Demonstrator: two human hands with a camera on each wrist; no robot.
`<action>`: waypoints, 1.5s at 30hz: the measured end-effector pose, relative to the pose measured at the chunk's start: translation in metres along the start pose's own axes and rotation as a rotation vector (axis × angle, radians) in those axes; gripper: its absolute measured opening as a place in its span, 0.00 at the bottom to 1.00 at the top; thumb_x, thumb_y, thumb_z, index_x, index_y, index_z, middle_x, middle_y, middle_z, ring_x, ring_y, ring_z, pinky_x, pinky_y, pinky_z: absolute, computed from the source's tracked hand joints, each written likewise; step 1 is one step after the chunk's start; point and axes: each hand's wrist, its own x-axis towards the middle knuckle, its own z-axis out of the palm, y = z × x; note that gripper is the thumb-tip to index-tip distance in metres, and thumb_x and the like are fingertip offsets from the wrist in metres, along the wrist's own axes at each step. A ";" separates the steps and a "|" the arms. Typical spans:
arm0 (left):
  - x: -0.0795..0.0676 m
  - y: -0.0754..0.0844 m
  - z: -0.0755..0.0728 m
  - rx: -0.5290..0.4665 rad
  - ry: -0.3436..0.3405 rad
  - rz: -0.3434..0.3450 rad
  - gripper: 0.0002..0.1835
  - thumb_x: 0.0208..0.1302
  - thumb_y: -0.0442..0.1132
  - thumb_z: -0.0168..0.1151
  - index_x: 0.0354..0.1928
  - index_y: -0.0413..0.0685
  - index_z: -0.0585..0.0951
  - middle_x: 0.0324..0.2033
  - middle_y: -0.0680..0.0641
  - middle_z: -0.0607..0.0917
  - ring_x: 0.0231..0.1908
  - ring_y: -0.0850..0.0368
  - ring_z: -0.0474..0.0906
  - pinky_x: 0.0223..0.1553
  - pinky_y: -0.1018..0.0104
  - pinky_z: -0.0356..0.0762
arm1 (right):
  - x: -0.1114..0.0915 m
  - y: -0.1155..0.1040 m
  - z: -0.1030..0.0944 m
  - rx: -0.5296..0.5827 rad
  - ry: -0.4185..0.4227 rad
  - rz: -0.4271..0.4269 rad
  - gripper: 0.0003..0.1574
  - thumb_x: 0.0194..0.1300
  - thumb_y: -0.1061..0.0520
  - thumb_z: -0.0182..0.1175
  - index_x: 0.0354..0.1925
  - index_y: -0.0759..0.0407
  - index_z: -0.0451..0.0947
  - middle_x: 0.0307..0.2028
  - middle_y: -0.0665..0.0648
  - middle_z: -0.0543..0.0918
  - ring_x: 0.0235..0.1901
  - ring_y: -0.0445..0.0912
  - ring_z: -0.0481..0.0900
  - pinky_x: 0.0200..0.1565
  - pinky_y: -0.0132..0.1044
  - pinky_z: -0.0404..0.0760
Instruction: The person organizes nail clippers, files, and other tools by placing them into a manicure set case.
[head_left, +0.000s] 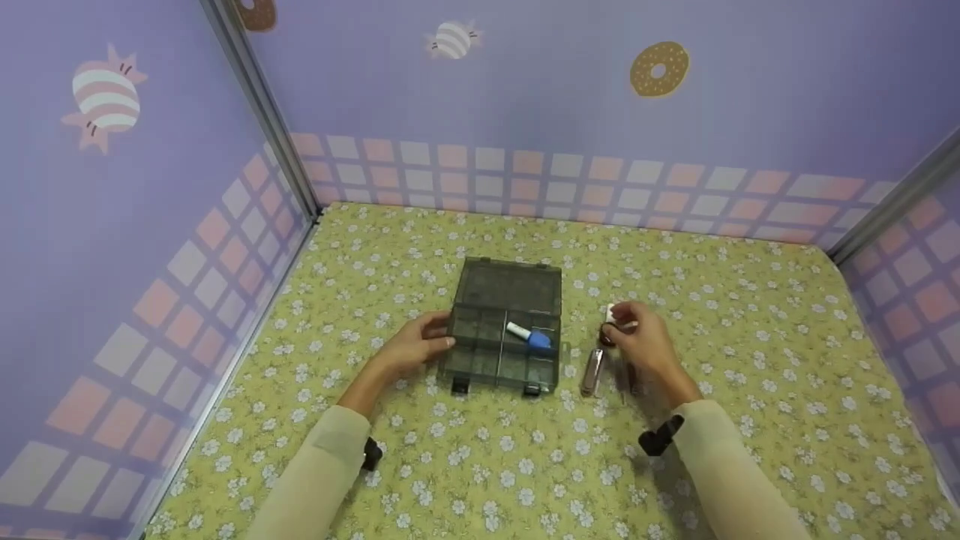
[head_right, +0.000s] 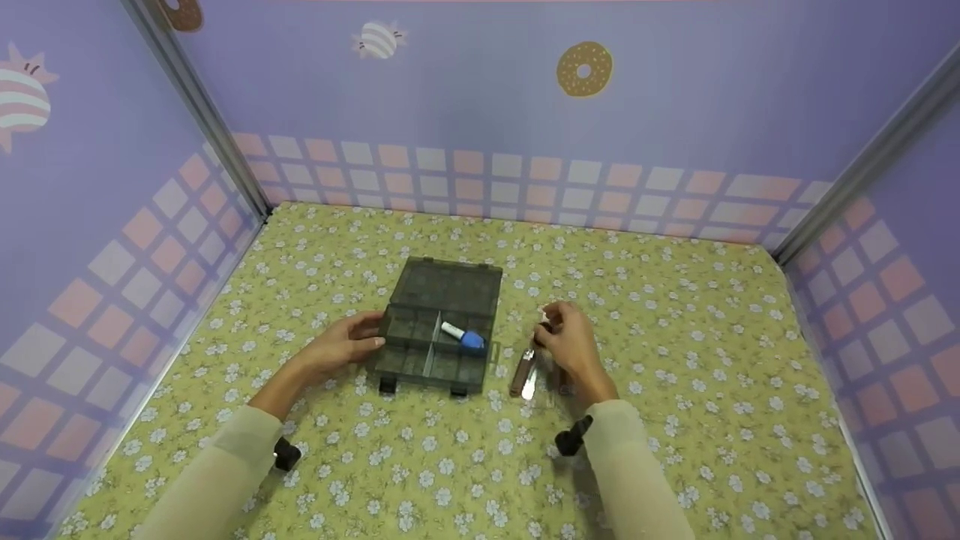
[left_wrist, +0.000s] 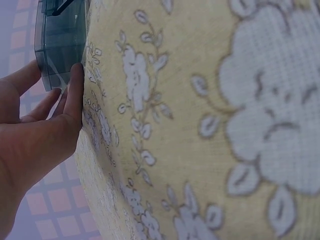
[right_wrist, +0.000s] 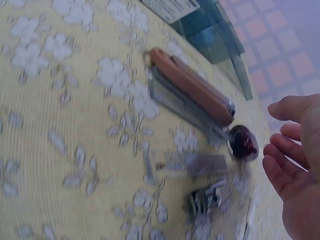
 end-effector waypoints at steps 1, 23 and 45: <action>0.000 0.000 -0.001 -0.005 -0.001 -0.003 0.37 0.78 0.37 0.64 0.83 0.46 0.60 0.78 0.40 0.66 0.76 0.42 0.65 0.71 0.47 0.72 | -0.001 0.003 -0.001 -0.014 0.007 0.001 0.23 0.74 0.62 0.68 0.61 0.71 0.77 0.53 0.69 0.81 0.53 0.60 0.81 0.54 0.52 0.83; -0.001 -0.002 0.000 0.005 -0.007 0.015 0.37 0.78 0.38 0.64 0.83 0.45 0.61 0.79 0.38 0.64 0.77 0.40 0.62 0.73 0.43 0.69 | -0.002 0.013 0.015 -0.068 0.007 0.055 0.26 0.73 0.60 0.69 0.62 0.73 0.76 0.51 0.68 0.82 0.49 0.58 0.83 0.49 0.50 0.83; 0.003 -0.003 -0.001 0.022 -0.001 0.021 0.37 0.78 0.38 0.64 0.82 0.44 0.62 0.78 0.38 0.66 0.76 0.40 0.64 0.72 0.45 0.70 | 0.005 -0.012 0.021 -0.096 -0.004 0.044 0.21 0.73 0.63 0.64 0.61 0.69 0.77 0.51 0.68 0.83 0.47 0.58 0.84 0.44 0.51 0.85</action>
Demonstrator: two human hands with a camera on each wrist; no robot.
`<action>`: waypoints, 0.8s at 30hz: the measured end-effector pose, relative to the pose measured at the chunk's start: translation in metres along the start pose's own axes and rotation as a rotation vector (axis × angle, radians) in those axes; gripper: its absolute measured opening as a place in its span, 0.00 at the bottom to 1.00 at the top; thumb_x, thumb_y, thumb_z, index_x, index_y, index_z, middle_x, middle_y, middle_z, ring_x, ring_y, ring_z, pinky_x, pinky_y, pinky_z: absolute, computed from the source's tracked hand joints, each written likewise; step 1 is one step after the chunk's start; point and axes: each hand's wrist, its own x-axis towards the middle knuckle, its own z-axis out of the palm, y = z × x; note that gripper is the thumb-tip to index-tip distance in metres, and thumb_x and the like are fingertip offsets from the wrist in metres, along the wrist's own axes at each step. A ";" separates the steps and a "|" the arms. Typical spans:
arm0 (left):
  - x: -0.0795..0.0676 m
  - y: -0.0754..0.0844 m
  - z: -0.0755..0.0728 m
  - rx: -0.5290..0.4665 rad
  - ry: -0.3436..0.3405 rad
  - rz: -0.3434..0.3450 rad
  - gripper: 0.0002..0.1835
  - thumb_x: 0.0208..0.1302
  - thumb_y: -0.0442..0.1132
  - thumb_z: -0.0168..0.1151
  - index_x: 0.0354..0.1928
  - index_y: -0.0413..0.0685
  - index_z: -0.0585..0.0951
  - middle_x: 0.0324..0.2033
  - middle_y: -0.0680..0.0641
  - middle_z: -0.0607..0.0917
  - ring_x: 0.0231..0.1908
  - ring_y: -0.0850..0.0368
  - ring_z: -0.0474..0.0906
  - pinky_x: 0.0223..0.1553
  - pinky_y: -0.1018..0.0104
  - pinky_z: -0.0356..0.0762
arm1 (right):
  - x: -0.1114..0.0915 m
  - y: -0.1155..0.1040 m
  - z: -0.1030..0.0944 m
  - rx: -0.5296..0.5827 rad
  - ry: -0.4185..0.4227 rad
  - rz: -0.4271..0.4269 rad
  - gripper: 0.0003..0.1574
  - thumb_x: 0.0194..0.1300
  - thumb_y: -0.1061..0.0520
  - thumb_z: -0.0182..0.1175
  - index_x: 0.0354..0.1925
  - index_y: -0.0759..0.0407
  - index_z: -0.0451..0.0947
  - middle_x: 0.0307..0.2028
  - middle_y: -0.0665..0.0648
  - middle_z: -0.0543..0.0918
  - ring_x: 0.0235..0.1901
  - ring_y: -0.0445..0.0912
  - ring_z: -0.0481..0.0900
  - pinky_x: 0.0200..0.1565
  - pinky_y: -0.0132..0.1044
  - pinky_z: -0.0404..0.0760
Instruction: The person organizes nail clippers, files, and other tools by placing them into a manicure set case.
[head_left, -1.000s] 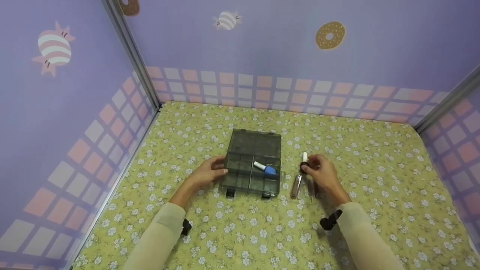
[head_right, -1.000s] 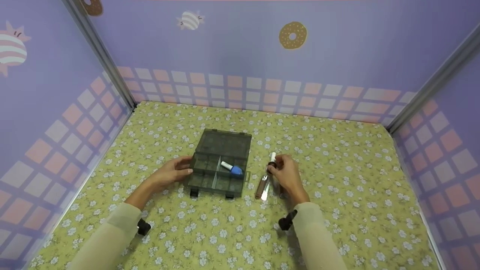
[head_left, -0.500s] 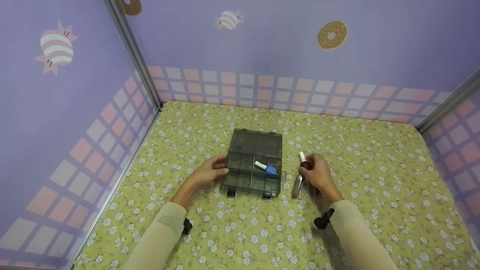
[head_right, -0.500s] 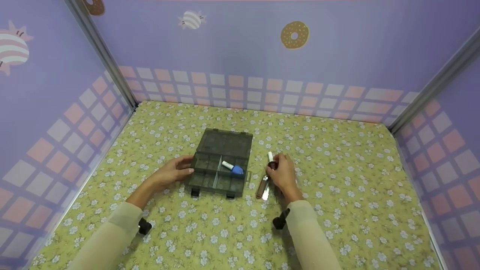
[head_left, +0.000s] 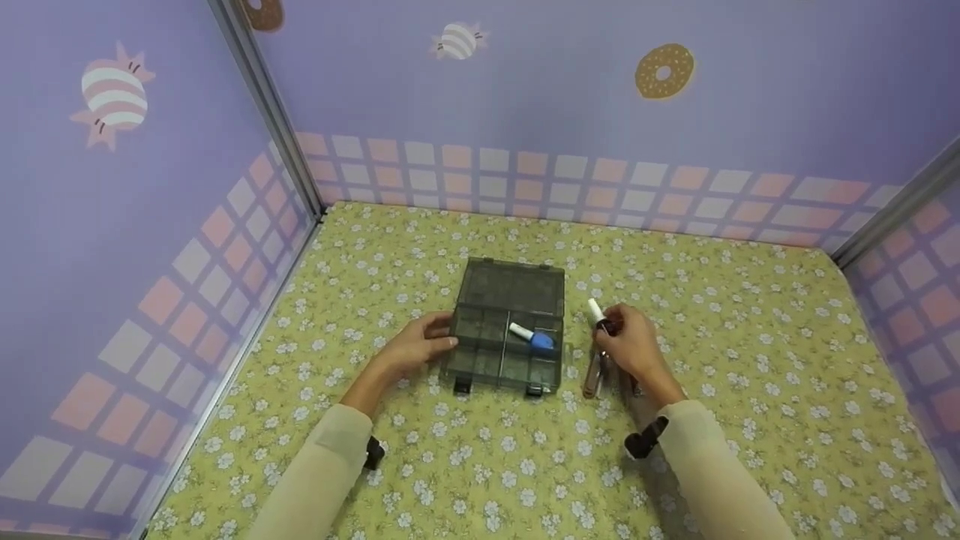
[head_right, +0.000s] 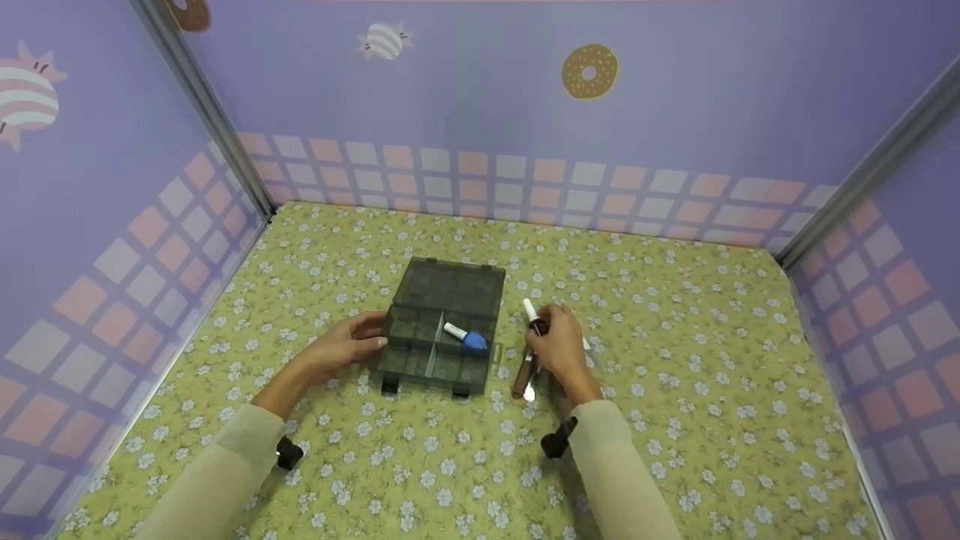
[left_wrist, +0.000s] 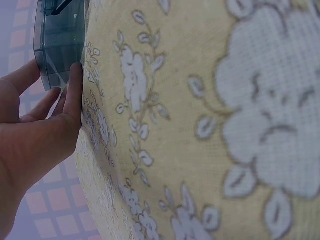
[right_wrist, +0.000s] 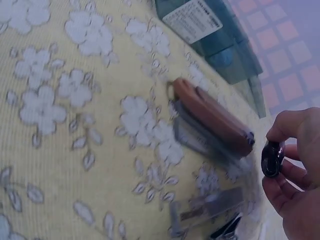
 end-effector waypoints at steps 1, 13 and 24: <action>0.000 0.000 0.000 0.003 -0.001 0.004 0.36 0.78 0.38 0.64 0.82 0.44 0.62 0.77 0.38 0.67 0.76 0.40 0.64 0.72 0.45 0.70 | 0.000 -0.004 0.000 0.013 -0.005 -0.010 0.21 0.73 0.63 0.64 0.60 0.69 0.77 0.51 0.68 0.83 0.47 0.58 0.84 0.42 0.50 0.85; 0.001 -0.001 0.000 -0.016 -0.004 0.008 0.36 0.78 0.37 0.64 0.82 0.45 0.61 0.78 0.39 0.66 0.76 0.41 0.65 0.71 0.48 0.72 | 0.005 -0.046 0.017 0.133 -0.087 -0.128 0.19 0.72 0.64 0.67 0.58 0.66 0.80 0.50 0.64 0.84 0.50 0.56 0.85 0.52 0.51 0.85; -0.001 0.001 0.001 -0.024 -0.003 0.017 0.37 0.78 0.36 0.63 0.82 0.42 0.60 0.77 0.36 0.66 0.76 0.39 0.64 0.71 0.45 0.71 | 0.003 -0.061 0.043 0.065 -0.161 -0.262 0.18 0.70 0.65 0.69 0.57 0.66 0.82 0.46 0.60 0.84 0.45 0.52 0.84 0.48 0.48 0.85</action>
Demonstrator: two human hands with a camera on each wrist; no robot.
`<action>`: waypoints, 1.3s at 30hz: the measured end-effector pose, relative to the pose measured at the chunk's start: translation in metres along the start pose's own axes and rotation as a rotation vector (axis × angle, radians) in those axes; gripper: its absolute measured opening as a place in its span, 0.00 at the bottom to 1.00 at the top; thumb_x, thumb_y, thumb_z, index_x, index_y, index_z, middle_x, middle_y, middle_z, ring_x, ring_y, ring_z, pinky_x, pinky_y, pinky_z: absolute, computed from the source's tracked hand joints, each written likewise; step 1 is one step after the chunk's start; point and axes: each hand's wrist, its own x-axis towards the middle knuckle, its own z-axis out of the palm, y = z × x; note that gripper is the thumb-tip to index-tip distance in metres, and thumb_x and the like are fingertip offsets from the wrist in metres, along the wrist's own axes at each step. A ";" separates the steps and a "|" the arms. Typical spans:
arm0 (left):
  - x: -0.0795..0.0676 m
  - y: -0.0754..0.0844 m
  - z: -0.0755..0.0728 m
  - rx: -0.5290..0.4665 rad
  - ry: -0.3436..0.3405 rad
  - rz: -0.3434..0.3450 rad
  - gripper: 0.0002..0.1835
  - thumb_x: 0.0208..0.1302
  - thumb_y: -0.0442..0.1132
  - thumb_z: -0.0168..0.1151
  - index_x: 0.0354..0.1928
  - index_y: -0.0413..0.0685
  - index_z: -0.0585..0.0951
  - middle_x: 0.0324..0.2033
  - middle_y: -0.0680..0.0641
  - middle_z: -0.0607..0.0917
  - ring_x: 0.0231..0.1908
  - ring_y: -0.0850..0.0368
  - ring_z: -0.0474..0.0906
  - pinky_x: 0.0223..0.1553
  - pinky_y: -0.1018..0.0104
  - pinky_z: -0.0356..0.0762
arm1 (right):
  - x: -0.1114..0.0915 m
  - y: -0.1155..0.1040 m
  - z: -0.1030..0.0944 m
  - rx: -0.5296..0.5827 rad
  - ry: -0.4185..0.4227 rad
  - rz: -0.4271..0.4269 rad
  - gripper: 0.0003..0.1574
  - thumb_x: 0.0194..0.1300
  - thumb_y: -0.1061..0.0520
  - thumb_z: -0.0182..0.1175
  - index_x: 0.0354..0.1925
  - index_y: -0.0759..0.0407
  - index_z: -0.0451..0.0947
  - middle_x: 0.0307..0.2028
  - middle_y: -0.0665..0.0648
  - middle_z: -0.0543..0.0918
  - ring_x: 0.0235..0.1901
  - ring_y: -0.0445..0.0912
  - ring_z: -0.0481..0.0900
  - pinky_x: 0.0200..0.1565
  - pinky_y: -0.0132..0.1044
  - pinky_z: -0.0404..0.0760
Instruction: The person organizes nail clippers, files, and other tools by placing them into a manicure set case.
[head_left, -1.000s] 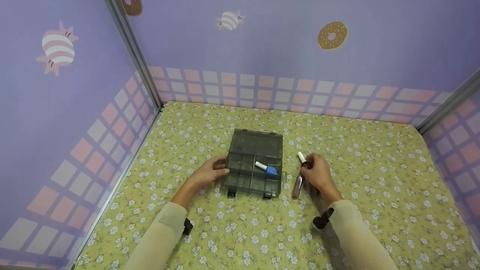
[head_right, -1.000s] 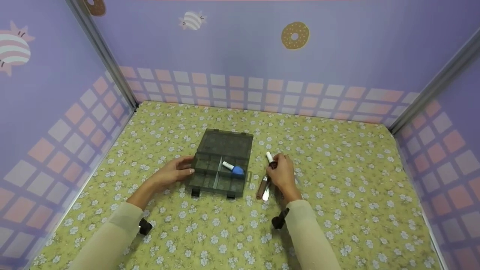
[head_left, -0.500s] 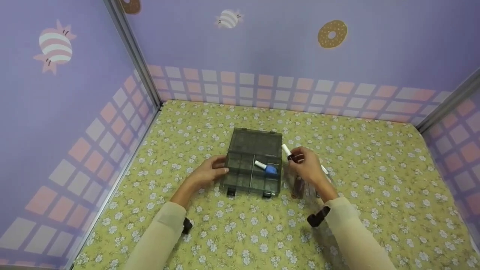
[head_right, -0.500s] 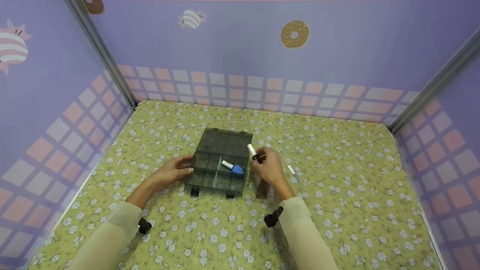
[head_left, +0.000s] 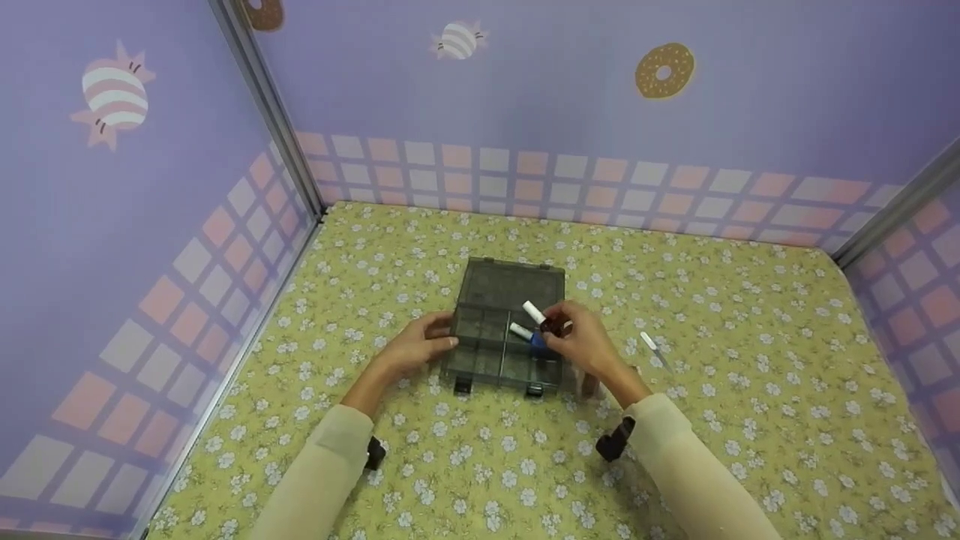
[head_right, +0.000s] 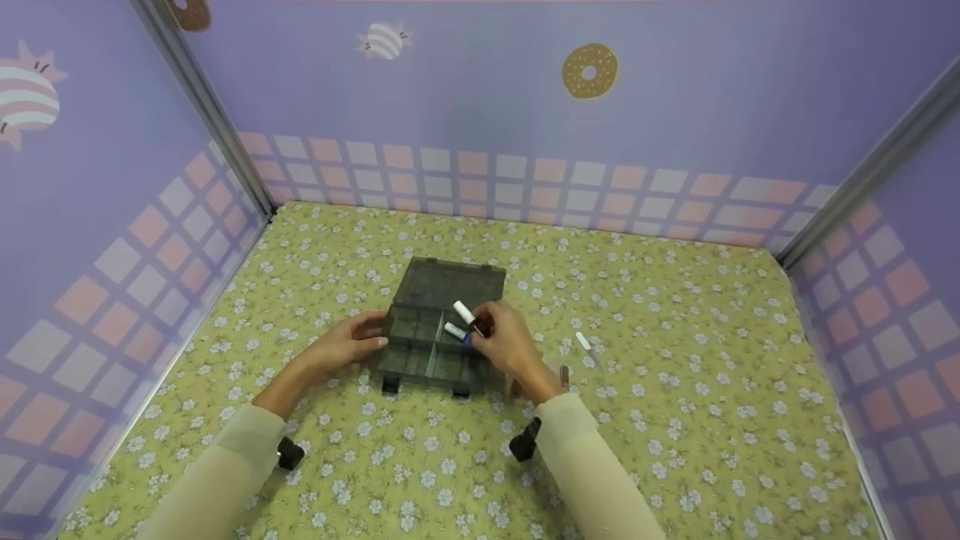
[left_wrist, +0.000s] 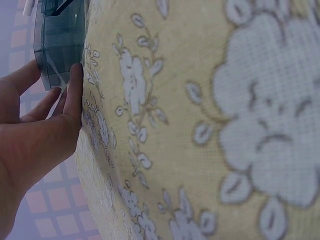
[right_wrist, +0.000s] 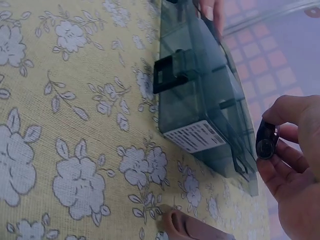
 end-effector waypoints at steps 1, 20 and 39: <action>0.000 0.000 0.000 0.002 0.001 0.000 0.37 0.78 0.36 0.64 0.82 0.42 0.61 0.77 0.36 0.66 0.76 0.39 0.64 0.71 0.45 0.71 | 0.000 -0.001 0.002 -0.010 -0.003 -0.004 0.19 0.69 0.65 0.69 0.57 0.66 0.82 0.46 0.60 0.84 0.45 0.52 0.84 0.47 0.48 0.85; 0.000 0.000 0.001 0.024 -0.004 -0.001 0.36 0.79 0.37 0.63 0.82 0.44 0.61 0.78 0.38 0.66 0.76 0.40 0.64 0.71 0.45 0.71 | -0.001 -0.004 0.003 -0.044 -0.054 -0.043 0.22 0.73 0.63 0.67 0.61 0.69 0.79 0.52 0.62 0.83 0.51 0.56 0.84 0.53 0.54 0.85; -0.001 0.001 0.000 0.040 0.016 -0.014 0.36 0.78 0.38 0.64 0.82 0.45 0.63 0.77 0.39 0.67 0.76 0.41 0.65 0.72 0.45 0.71 | -0.001 -0.001 0.009 -0.138 -0.048 -0.066 0.16 0.73 0.60 0.69 0.56 0.66 0.83 0.48 0.62 0.84 0.48 0.56 0.84 0.50 0.53 0.85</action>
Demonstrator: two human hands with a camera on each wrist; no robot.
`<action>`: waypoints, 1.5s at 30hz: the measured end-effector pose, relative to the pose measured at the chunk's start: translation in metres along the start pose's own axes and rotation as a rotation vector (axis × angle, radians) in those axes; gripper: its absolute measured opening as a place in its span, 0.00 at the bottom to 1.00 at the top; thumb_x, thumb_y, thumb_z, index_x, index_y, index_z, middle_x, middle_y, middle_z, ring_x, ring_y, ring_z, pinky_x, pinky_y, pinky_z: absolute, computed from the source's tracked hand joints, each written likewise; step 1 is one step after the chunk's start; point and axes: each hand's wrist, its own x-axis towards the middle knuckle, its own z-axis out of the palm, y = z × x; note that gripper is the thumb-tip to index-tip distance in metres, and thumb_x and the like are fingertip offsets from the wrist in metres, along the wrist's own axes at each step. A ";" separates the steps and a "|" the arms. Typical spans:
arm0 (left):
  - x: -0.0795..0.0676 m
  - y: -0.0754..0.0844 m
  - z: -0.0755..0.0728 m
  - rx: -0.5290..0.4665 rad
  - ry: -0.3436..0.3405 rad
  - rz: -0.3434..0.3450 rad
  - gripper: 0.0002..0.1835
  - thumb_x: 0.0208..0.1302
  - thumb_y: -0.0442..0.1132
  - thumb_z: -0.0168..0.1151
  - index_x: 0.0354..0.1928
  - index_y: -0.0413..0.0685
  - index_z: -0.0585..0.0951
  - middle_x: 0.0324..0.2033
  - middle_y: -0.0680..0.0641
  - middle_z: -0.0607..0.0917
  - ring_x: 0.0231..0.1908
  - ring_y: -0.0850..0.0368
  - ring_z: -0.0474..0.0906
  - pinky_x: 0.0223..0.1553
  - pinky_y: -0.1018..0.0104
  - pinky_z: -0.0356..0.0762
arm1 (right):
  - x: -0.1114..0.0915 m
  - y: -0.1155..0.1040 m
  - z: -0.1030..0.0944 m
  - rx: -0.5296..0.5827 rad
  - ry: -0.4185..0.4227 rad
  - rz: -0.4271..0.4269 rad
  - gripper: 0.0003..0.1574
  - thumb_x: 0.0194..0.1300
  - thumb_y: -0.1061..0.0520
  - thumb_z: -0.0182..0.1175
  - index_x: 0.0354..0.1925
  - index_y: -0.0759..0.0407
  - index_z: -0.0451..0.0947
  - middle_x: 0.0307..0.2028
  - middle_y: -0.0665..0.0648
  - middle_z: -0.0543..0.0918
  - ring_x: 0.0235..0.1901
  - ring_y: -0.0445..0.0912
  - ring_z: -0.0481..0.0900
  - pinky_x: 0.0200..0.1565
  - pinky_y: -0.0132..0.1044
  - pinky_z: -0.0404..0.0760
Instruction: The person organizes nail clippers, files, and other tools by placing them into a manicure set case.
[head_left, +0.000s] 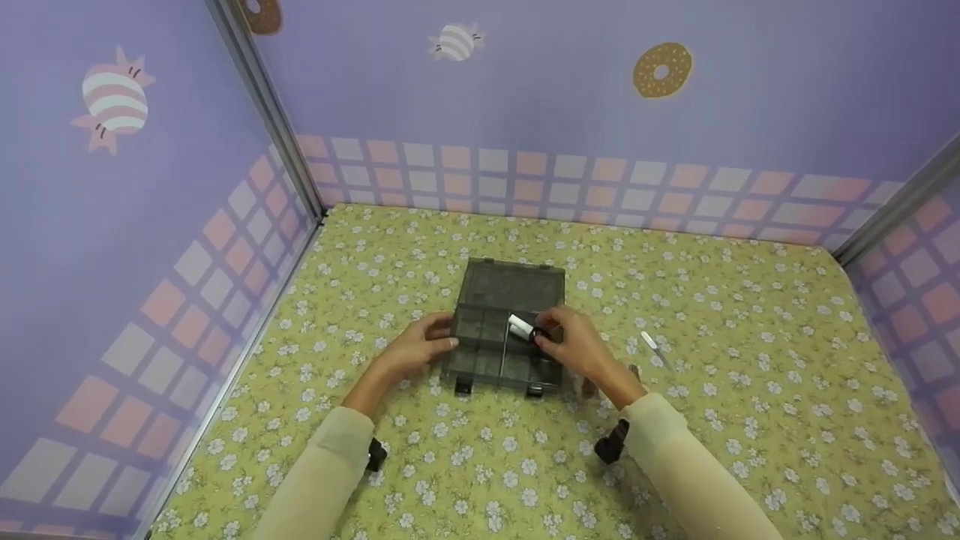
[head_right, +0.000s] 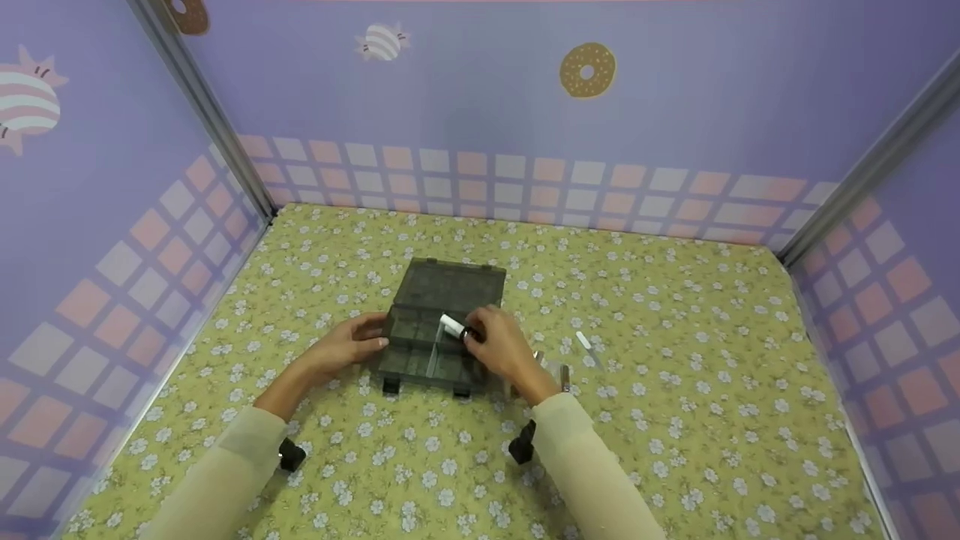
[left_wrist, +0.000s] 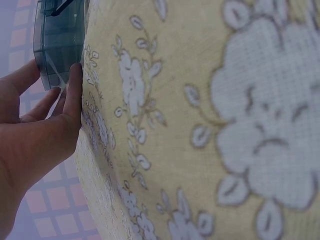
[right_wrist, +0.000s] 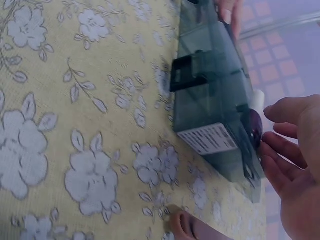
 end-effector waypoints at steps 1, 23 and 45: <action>0.000 0.000 0.000 0.000 -0.003 0.001 0.36 0.78 0.39 0.64 0.82 0.45 0.62 0.77 0.39 0.67 0.76 0.41 0.65 0.72 0.45 0.70 | 0.000 0.000 0.002 -0.026 0.002 -0.001 0.16 0.73 0.60 0.69 0.56 0.65 0.83 0.47 0.61 0.84 0.46 0.56 0.83 0.49 0.53 0.84; 0.002 -0.002 0.002 -0.052 -0.035 0.009 0.36 0.79 0.37 0.64 0.82 0.43 0.61 0.78 0.38 0.65 0.77 0.41 0.63 0.73 0.45 0.69 | -0.008 0.012 -0.025 0.084 0.036 0.019 0.17 0.74 0.62 0.68 0.57 0.68 0.82 0.50 0.64 0.86 0.49 0.56 0.85 0.54 0.55 0.85; 0.000 0.000 0.000 -0.054 -0.033 0.000 0.37 0.79 0.37 0.63 0.83 0.43 0.59 0.77 0.37 0.65 0.77 0.39 0.63 0.73 0.45 0.69 | -0.081 0.089 -0.096 0.069 0.189 0.273 0.20 0.76 0.59 0.66 0.60 0.69 0.80 0.53 0.66 0.83 0.54 0.58 0.82 0.53 0.42 0.84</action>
